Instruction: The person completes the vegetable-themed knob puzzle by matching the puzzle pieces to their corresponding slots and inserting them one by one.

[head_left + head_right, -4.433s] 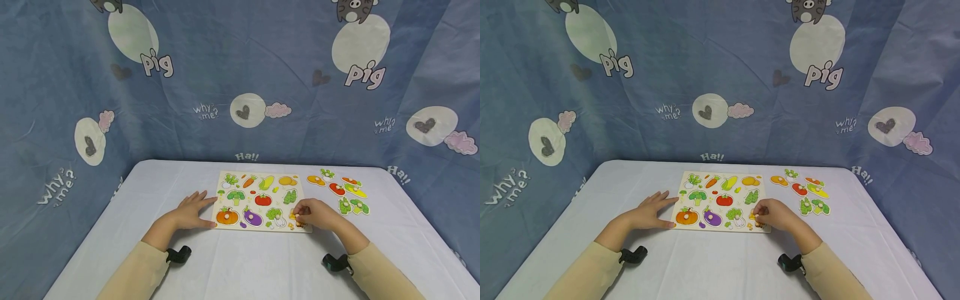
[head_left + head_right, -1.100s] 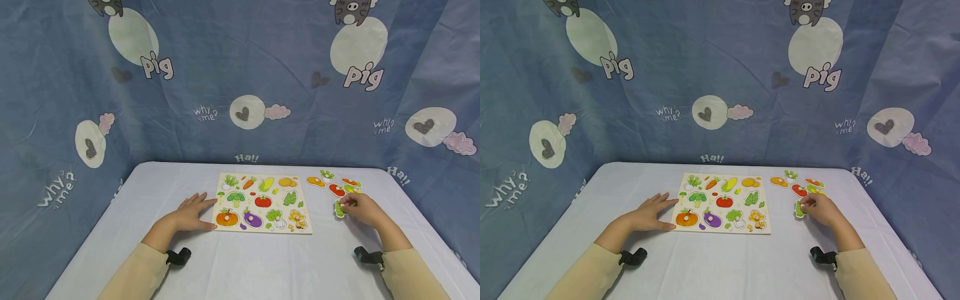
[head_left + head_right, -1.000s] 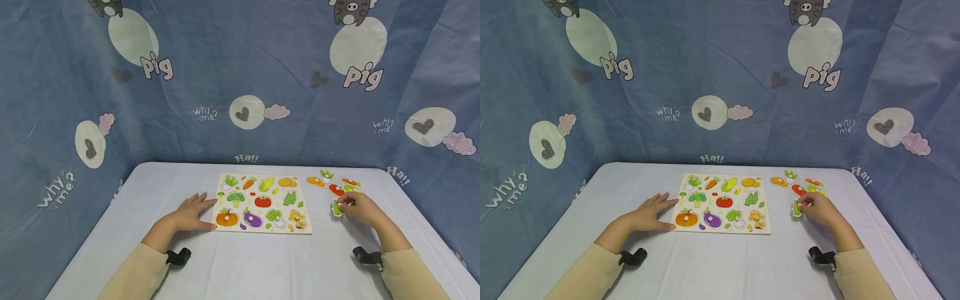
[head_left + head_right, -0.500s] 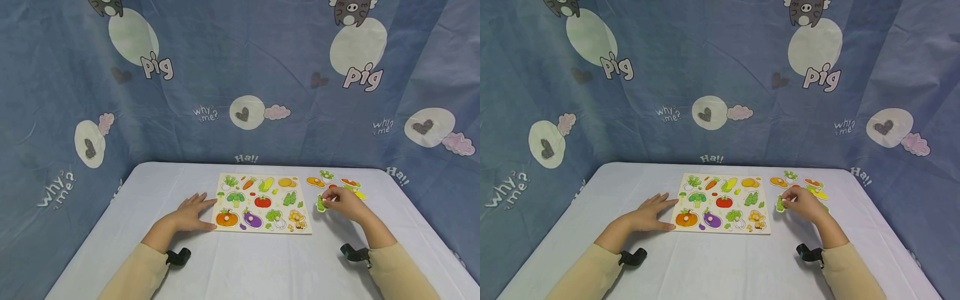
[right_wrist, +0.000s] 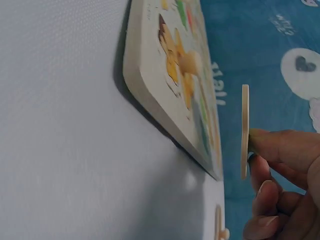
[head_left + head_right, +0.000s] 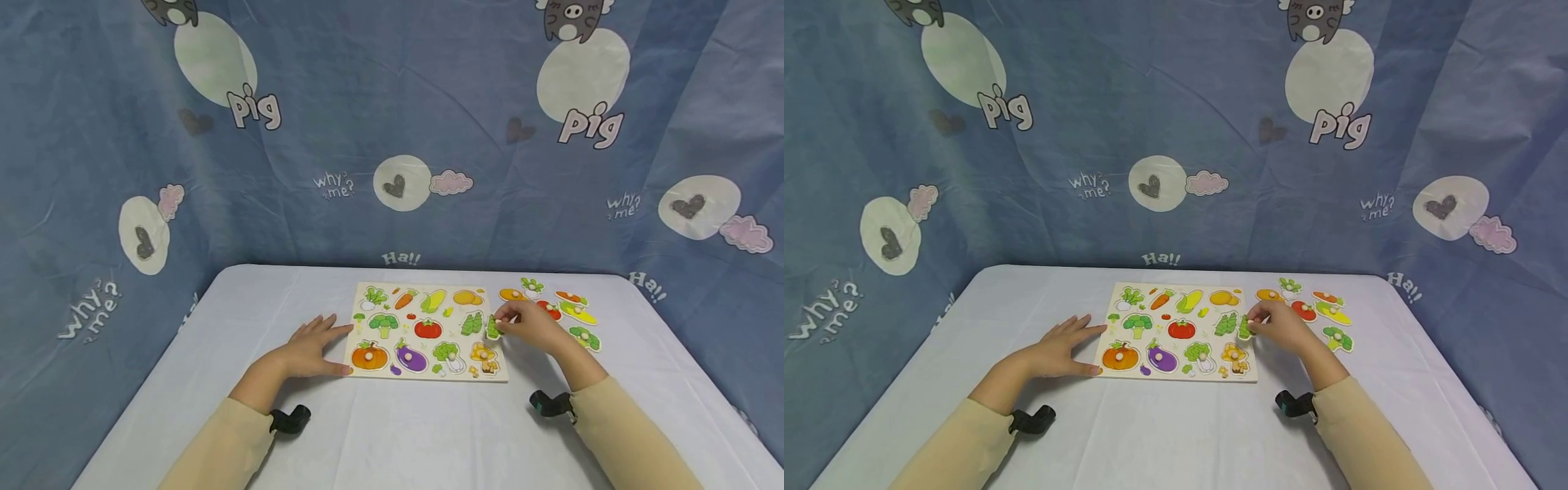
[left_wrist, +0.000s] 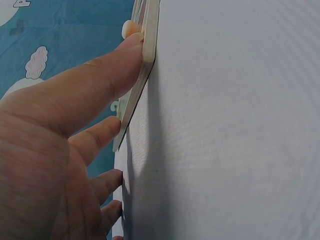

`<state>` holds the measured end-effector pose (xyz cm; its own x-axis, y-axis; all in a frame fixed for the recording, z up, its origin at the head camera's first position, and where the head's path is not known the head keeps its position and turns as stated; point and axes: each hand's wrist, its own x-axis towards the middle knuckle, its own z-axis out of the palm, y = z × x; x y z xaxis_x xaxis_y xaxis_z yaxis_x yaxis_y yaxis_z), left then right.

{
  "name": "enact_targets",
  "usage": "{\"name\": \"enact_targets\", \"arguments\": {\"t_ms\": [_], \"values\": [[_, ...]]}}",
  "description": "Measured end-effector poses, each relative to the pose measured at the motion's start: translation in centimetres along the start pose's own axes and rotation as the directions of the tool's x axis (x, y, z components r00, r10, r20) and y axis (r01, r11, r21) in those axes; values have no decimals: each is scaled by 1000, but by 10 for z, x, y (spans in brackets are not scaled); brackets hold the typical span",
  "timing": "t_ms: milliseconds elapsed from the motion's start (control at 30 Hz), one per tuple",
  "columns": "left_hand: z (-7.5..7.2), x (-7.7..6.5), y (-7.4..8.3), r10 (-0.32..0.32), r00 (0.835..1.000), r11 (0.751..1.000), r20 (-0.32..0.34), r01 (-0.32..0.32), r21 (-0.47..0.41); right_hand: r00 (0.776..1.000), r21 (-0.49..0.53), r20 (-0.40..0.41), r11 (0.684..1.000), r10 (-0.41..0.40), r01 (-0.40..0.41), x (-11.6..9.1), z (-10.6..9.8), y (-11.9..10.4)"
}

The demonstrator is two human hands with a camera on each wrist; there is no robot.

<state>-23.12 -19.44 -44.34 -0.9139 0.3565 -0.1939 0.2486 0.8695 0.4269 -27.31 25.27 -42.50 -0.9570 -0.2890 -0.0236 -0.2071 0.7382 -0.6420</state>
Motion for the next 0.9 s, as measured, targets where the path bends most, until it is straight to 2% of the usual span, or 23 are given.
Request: {"name": "enact_targets", "arguments": {"t_ms": [567,900], "values": [[1,0,0,-4,1000,1000,-6,4,5,998,-6,17,998,65,-65,26,28,-9],[1,1,-2,11,1000,1000,-6,-11,3,999,-28,20,998,50,-49,33,32,-10]]}}
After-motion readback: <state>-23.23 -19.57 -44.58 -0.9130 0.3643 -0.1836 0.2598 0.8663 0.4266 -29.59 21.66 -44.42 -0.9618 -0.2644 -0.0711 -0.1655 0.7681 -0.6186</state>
